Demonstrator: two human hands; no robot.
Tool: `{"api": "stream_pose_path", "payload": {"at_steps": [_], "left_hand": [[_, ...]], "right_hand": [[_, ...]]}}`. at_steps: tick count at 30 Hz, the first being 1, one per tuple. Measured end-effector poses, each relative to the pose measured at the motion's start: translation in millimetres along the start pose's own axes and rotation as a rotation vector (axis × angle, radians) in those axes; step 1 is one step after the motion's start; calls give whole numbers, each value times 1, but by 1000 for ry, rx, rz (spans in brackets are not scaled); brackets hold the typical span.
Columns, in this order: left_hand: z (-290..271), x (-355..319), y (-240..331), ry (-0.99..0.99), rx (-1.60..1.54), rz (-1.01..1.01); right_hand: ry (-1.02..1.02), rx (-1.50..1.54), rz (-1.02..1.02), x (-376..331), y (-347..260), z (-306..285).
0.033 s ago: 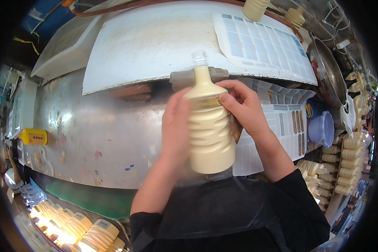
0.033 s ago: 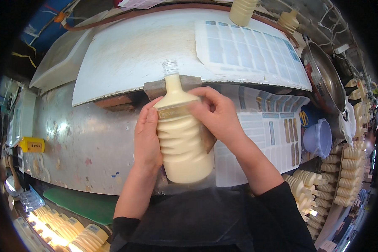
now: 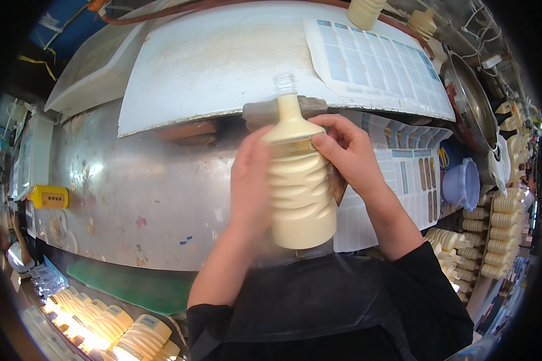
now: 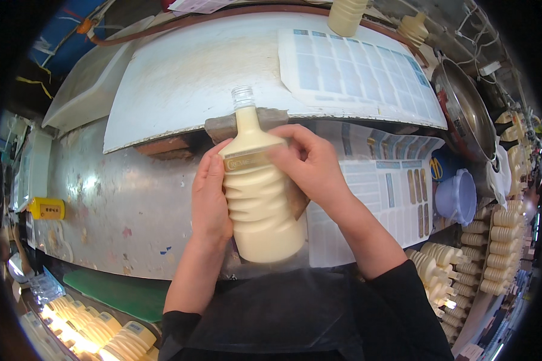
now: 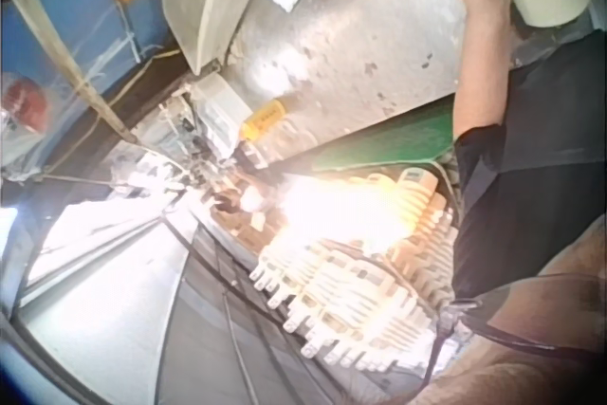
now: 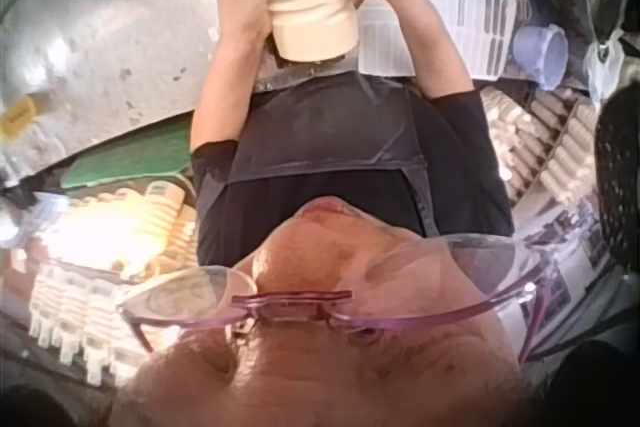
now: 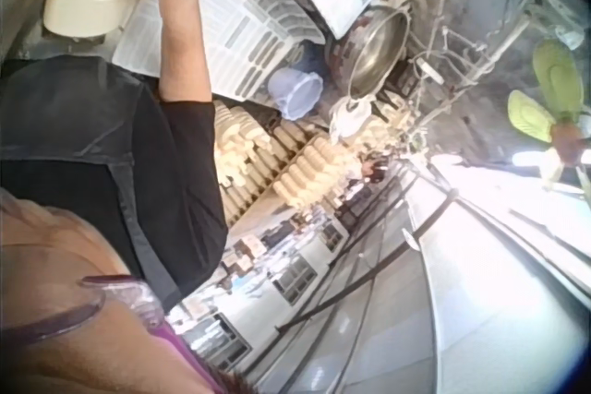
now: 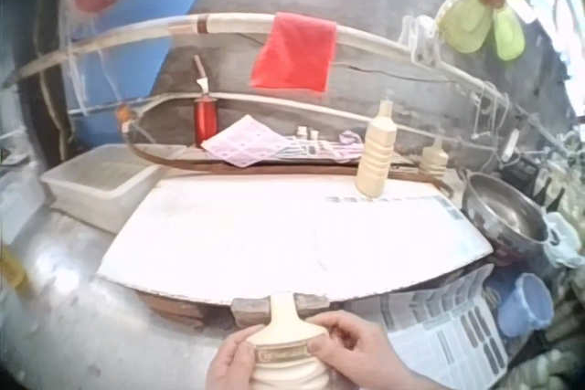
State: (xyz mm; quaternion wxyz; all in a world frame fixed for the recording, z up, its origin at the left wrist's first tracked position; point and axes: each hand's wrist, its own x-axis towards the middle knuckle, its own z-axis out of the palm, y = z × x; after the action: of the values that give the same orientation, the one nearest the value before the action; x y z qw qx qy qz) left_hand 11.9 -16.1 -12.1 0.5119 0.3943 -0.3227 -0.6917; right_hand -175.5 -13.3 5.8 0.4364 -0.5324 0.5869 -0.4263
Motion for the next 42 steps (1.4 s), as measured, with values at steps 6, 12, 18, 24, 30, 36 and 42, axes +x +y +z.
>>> {"api": "stream_pose_path", "payload": {"at_steps": [6, 12, 18, 24, 30, 36, 42], "left_hand": [[-1, 4, -5, 21, -1, 3], [0, 1, -2, 9, 29, 5], [5, 1, 0, 32, -139, -62], [5, -1, -2, 75, 29, -12], [-2, 3, -5, 33, -129, -27], [5, -1, -1, 62, -78, -23], [13, -8, 5, 82, -128, -5]], "right_hand": [[29, -7, -5, -3, -4, 2], [-41, 321, 37, 3, 10, -8], [-7, 449, 73, 6, 20, -47], [227, 390, -32, -8, -1, -36], [338, 11, -418, -26, -7, -23], [304, -572, -942, -30, -19, -12], [113, -649, -1068, -38, -44, 17]]}}
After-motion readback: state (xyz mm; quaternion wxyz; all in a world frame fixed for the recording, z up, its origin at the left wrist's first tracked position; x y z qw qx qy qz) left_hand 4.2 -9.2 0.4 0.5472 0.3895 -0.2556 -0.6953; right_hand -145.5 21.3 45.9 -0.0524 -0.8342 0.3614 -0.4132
